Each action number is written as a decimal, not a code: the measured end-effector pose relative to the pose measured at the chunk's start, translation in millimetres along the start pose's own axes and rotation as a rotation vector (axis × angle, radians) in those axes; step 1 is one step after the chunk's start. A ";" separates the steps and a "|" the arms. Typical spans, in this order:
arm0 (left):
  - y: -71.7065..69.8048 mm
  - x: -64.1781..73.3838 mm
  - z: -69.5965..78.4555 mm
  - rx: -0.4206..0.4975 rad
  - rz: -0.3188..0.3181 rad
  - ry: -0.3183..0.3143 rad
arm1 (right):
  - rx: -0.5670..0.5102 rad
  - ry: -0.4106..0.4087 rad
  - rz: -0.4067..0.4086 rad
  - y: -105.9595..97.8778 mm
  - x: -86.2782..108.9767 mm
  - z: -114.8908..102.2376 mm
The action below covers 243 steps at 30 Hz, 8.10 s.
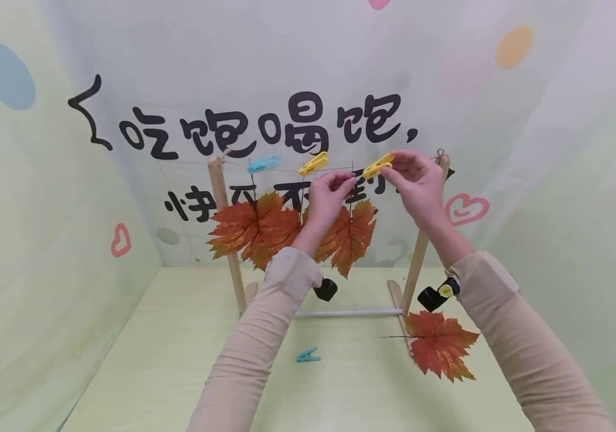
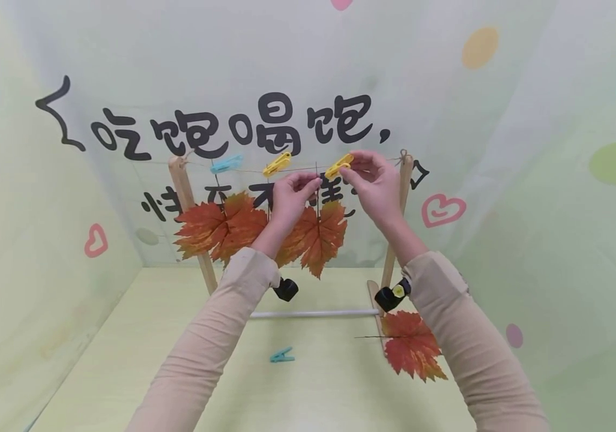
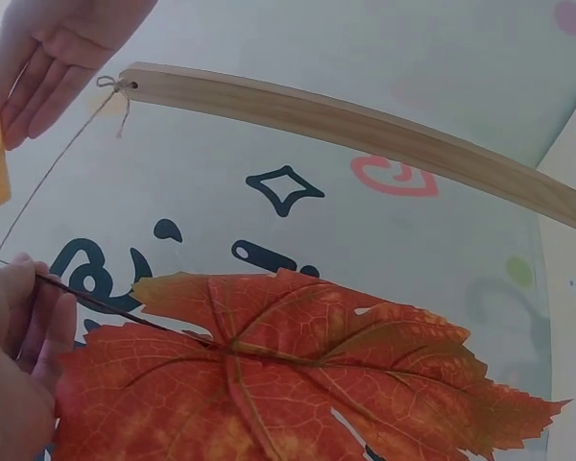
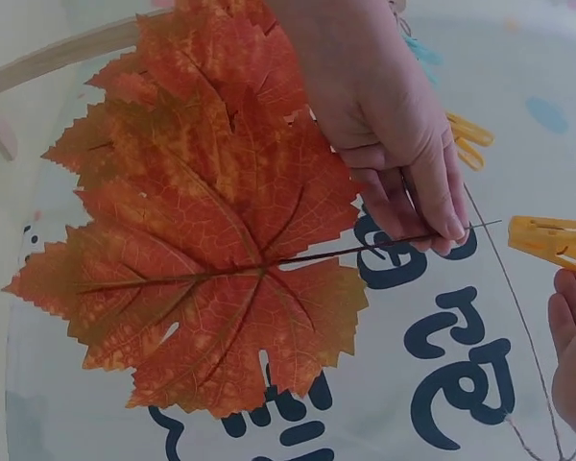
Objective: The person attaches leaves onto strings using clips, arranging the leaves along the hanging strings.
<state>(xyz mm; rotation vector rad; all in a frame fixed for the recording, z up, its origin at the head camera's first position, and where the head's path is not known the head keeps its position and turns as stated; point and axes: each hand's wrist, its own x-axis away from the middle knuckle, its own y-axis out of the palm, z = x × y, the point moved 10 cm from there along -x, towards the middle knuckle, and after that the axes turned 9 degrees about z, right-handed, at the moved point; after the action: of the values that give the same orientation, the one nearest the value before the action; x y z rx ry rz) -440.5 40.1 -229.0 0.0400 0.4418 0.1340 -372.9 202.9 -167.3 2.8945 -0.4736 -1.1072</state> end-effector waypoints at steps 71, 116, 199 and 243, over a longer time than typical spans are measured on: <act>-14.9 11.7 10.5 -0.140 -0.042 0.097 | 0.195 0.078 -0.085 -7.3 3.7 24.9; 51.1 119.8 -128.0 -0.261 -0.327 -0.043 | 0.384 0.326 -0.209 -119.6 140.6 149.7; 1.1 187.8 -257.6 0.149 -0.085 -0.532 | 0.457 0.490 -0.129 -167.8 207.2 207.3; -82.9 136.0 -98.8 -0.242 -0.172 -0.006 | 0.185 0.393 -0.299 -80.5 250.4 220.0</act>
<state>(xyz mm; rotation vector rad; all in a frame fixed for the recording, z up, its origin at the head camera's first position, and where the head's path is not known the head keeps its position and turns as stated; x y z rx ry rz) -351.1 -22.4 -381.4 -0.2347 0.4188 0.0176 -317.8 231.4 -504.6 3.3095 -0.1382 -0.4994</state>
